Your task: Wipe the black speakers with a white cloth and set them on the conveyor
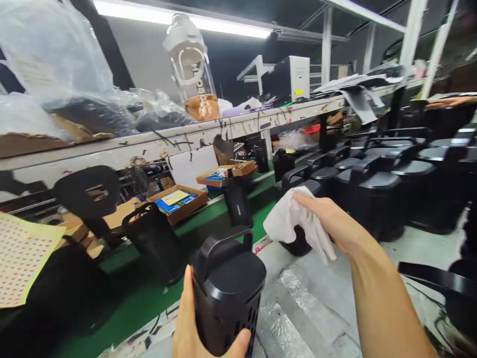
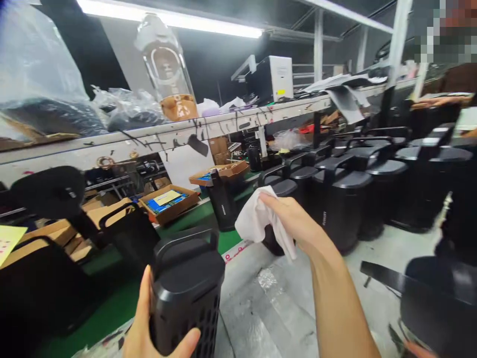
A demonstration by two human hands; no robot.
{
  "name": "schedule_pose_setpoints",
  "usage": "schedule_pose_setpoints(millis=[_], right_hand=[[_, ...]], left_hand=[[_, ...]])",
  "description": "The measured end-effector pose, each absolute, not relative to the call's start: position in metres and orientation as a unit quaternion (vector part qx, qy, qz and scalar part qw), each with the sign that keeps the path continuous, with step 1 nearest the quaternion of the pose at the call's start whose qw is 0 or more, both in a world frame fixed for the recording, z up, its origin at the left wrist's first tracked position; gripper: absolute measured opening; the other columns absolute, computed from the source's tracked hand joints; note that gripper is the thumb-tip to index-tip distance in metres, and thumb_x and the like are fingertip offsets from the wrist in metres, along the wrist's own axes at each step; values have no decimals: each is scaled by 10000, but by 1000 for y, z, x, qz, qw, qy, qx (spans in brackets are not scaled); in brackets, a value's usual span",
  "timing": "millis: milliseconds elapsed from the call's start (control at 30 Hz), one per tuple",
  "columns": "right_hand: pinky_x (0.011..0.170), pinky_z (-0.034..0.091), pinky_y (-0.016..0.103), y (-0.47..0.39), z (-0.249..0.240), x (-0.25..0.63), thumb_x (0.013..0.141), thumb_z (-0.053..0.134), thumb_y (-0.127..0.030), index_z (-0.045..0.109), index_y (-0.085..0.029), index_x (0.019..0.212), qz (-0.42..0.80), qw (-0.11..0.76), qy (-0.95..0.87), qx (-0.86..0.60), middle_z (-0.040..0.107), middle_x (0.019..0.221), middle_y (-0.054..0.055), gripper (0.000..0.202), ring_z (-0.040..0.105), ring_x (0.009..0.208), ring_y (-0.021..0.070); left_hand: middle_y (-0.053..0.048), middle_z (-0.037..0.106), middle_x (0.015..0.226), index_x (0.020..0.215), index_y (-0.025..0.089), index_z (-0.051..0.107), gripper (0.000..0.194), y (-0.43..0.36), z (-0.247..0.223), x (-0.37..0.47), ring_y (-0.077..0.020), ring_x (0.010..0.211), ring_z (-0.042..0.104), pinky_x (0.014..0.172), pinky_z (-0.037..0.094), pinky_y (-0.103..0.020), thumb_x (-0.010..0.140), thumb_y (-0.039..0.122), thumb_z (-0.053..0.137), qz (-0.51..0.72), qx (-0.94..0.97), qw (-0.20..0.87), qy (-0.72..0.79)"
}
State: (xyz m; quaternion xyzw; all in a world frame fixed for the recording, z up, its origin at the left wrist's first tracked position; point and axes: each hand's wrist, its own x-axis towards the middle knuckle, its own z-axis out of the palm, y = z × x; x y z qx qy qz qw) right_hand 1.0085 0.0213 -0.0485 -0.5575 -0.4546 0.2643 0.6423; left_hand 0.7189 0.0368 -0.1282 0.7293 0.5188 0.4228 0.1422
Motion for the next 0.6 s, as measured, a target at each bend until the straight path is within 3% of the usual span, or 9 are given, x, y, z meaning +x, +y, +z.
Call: schedule_pose_setpoints(millis=[200, 333, 600], right_hand=[[477, 368, 254, 40, -47, 976, 747, 635, -666, 585, -178, 592, 256, 632, -446, -580, 578, 607, 21, 515, 515, 552, 160], [466, 346, 254, 48, -46, 959, 776, 559, -678, 486, -199, 532, 215, 595, -485, -604, 522, 576, 18, 543, 466, 551, 155], [433, 337, 270, 6, -42, 933, 837, 528, -686, 487, -207, 522, 67, 606, -487, -625, 493, 522, 24, 574, 445, 494, 151]], left_hand=[[-140, 441, 1499, 1554, 254, 73, 1133, 30, -129, 721, -364, 1341, 470, 1101, 369, -589, 608, 203, 693, 428, 733, 155, 505], [-150, 423, 1510, 1550, 248, 97, 1164, 30, -130, 722, -371, 1354, 452, 1108, 363, -583, 565, 154, 710, 433, 726, 156, 511], [-153, 428, 1509, 1541, 235, 164, 1146, 28, -129, 725, -391, 1359, 441, 1105, 376, -592, 547, 143, 725, 438, 716, 157, 520]])
